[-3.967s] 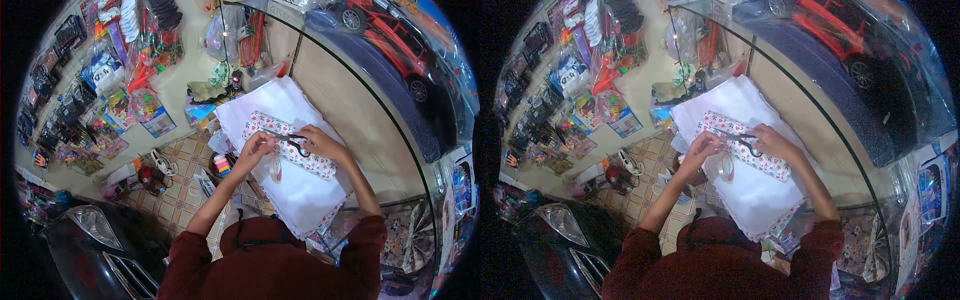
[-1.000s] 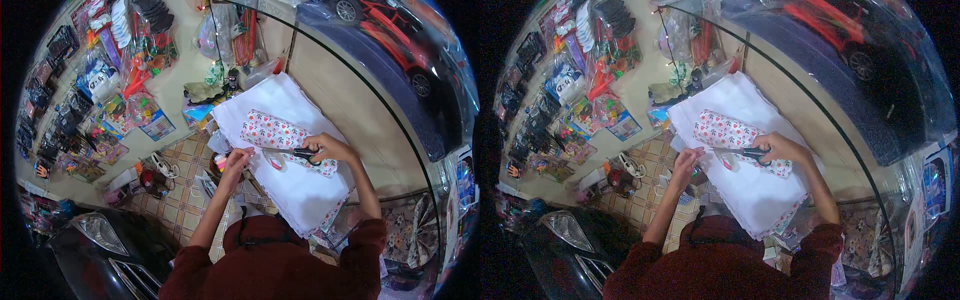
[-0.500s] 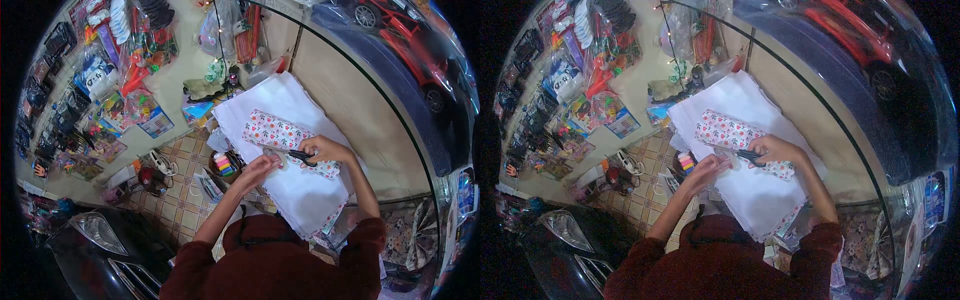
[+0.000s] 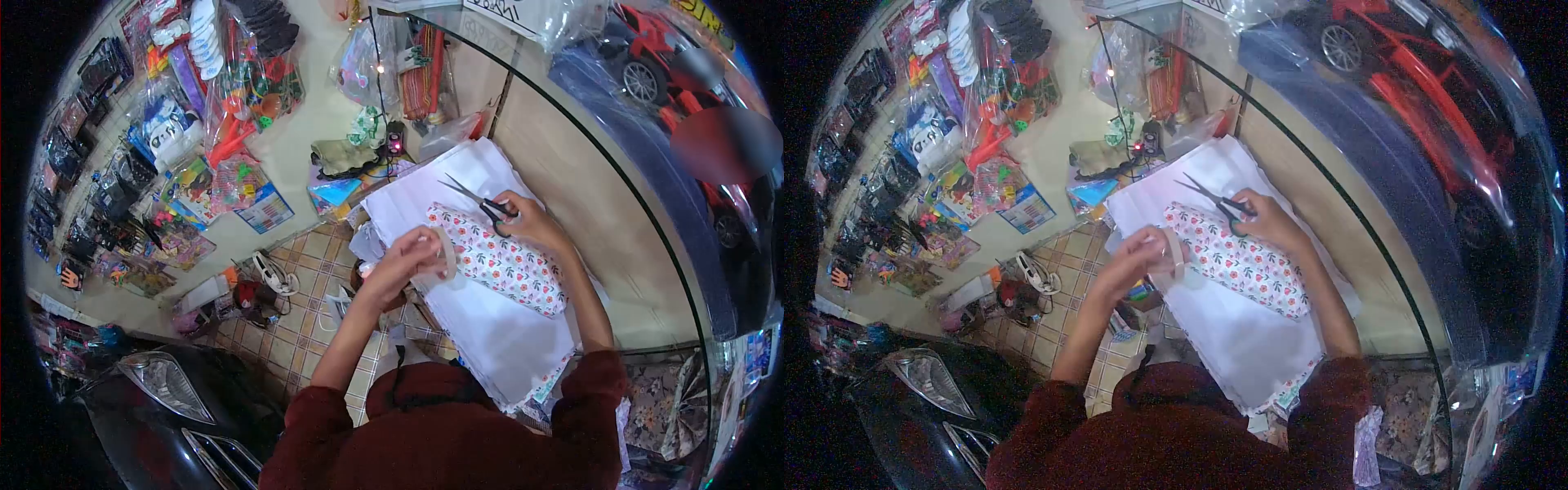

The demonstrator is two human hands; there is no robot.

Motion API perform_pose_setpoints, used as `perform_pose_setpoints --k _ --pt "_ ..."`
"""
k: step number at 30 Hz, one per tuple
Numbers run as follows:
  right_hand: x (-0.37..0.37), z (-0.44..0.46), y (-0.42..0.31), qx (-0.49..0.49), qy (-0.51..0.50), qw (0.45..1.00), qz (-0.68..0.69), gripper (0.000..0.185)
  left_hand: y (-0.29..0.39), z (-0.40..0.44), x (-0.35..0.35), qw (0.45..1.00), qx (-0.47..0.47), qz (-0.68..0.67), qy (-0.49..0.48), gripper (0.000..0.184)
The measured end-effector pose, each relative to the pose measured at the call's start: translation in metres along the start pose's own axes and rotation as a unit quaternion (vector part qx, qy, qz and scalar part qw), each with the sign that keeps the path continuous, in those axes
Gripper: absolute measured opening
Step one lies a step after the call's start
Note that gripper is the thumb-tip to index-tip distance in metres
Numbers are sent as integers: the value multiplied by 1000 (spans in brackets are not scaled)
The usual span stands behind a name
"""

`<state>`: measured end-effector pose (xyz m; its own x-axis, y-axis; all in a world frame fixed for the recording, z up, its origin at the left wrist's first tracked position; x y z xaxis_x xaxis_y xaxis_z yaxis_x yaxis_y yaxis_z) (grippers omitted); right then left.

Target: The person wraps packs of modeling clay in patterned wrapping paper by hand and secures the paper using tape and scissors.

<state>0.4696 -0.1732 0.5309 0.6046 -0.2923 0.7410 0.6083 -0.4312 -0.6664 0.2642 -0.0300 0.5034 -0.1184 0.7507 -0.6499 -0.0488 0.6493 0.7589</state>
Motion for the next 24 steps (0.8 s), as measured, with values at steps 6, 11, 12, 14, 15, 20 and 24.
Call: perform_pose_setpoints --k 6,11,12,14,15,20,24 --pt "-8 84 79 55 21 996 -65 40 45 60 26 996 -72 -4 43 19" --pt "-7 90 61 60 130 907 -396 26 56 108 44 997 -78 -4 22 19" --pt "-5 96 56 37 125 925 -357 25 57 117 47 995 -90 17 33 20" --pt "-3 96 41 27 136 949 -285 23 53 132 52 996 -75 17 44 20" --pt "-3 92 33 41 150 955 -251 23 49 138 56 996 -67 17 48 20" --pt "-11 85 23 58 147 969 -187 24 14 151 81 998 -25 -9 58 19" --pt "-18 76 9 47 127 984 -116 26 -4 144 90 993 -39 -92 60 17"
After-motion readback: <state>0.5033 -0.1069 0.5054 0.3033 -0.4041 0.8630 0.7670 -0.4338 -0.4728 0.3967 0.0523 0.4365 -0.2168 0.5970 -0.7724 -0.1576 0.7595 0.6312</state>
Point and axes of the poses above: each hand's wrist, its own z-axis towards the middle knuckle, its own x-axis out of the back of the hand, y = z × x, the point moved 5 cm from there along z, towards the middle knuckle, and after that the axes turned 9 degrees about -z, right-handed, at the moved point
